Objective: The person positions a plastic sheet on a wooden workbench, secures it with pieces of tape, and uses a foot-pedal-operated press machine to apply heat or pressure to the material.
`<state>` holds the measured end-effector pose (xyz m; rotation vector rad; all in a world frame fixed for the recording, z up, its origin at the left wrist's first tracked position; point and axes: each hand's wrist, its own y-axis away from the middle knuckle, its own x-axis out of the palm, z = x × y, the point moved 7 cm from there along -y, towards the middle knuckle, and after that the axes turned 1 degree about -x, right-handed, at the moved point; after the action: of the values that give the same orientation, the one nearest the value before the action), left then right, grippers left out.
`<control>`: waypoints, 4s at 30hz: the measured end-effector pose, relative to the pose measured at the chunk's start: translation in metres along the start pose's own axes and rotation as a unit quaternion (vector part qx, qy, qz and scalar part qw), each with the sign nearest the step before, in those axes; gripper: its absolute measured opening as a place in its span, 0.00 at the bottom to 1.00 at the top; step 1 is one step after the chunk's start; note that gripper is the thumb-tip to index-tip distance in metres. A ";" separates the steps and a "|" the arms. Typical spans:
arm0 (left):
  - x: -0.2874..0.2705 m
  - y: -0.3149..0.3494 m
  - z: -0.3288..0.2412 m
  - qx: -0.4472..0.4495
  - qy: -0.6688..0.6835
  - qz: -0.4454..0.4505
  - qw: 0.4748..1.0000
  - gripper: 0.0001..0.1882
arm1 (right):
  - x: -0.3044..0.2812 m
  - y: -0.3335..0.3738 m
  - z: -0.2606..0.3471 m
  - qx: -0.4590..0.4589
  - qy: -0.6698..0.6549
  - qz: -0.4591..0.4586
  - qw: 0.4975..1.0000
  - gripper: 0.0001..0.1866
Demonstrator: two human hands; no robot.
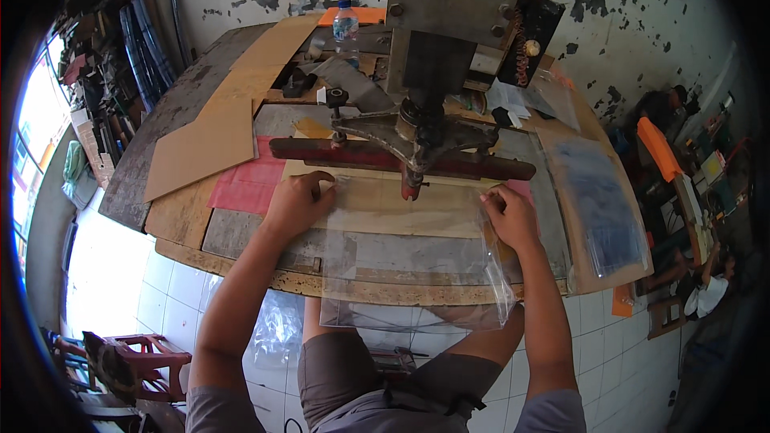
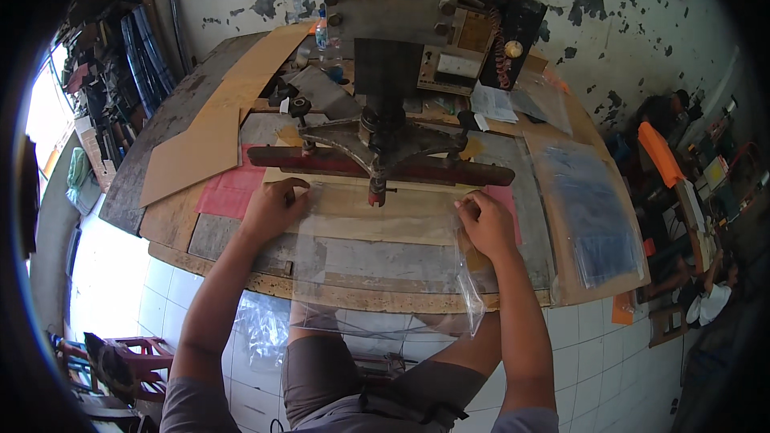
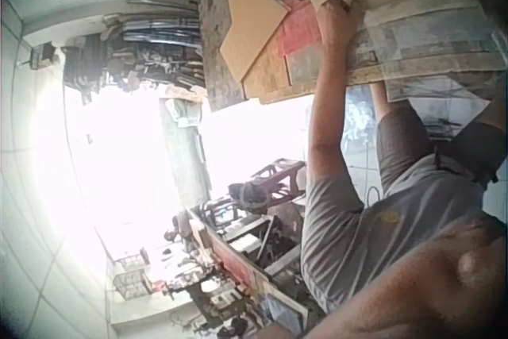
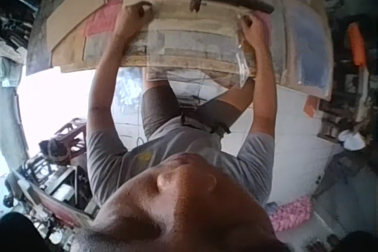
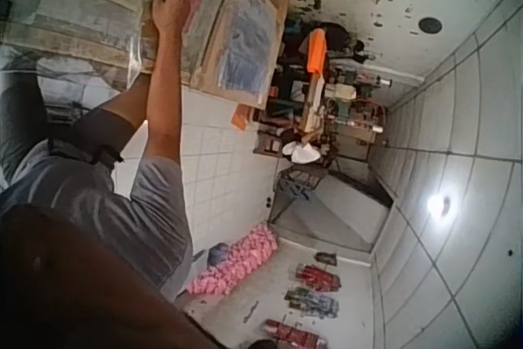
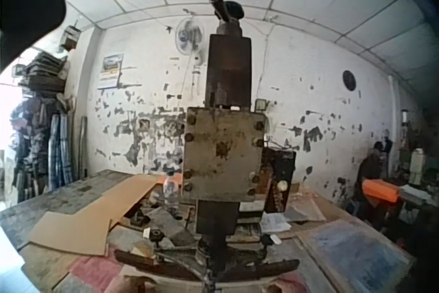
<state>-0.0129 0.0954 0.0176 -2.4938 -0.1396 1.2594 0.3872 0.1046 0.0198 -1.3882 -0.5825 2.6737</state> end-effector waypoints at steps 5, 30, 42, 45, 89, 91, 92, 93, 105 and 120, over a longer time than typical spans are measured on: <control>0.007 -0.001 0.010 0.005 -0.003 0.002 1.000 0.16 | -0.002 0.001 0.000 0.011 -0.008 0.006 1.000 0.10; 0.000 0.006 0.002 -0.017 0.012 0.024 0.999 0.21 | -0.014 0.007 -0.005 -0.058 -0.087 -0.046 0.993 0.09; 0.013 0.012 -0.006 -0.042 0.388 0.183 0.903 0.10 | -0.008 0.010 -0.018 -0.034 -0.120 0.019 0.992 0.07; 0.014 0.014 -0.009 -0.041 0.415 0.233 0.878 0.10 | -0.007 0.010 -0.015 -0.039 -0.168 0.031 0.984 0.05; 0.007 0.010 0.001 0.008 0.627 0.230 0.744 0.17 | -0.015 0.014 -0.009 -0.006 -0.452 0.119 0.884 0.06; 0.007 0.009 -0.001 0.014 0.629 0.227 0.743 0.16 | -0.015 0.014 -0.008 -0.009 -0.457 0.119 0.881 0.06; 0.006 0.009 -0.002 0.021 0.630 0.225 0.743 0.16 | -0.016 0.014 -0.009 -0.009 -0.457 0.119 0.881 0.06; 0.006 0.009 -0.002 0.021 0.631 0.225 0.742 0.16 | -0.016 0.014 -0.011 -0.011 -0.458 0.119 0.881 0.06; 0.002 0.009 -0.006 0.009 0.637 0.212 0.741 0.12 | -0.018 0.017 -0.013 0.006 -0.479 0.104 0.872 0.09; 0.000 0.010 -0.004 -0.018 0.470 0.193 0.861 0.18 | -0.019 0.017 -0.015 0.003 -0.497 0.095 0.862 0.15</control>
<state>-0.0105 0.0851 0.0167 -2.9429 0.6006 0.0035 0.4117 0.0887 0.0204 0.0878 -0.4724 3.3981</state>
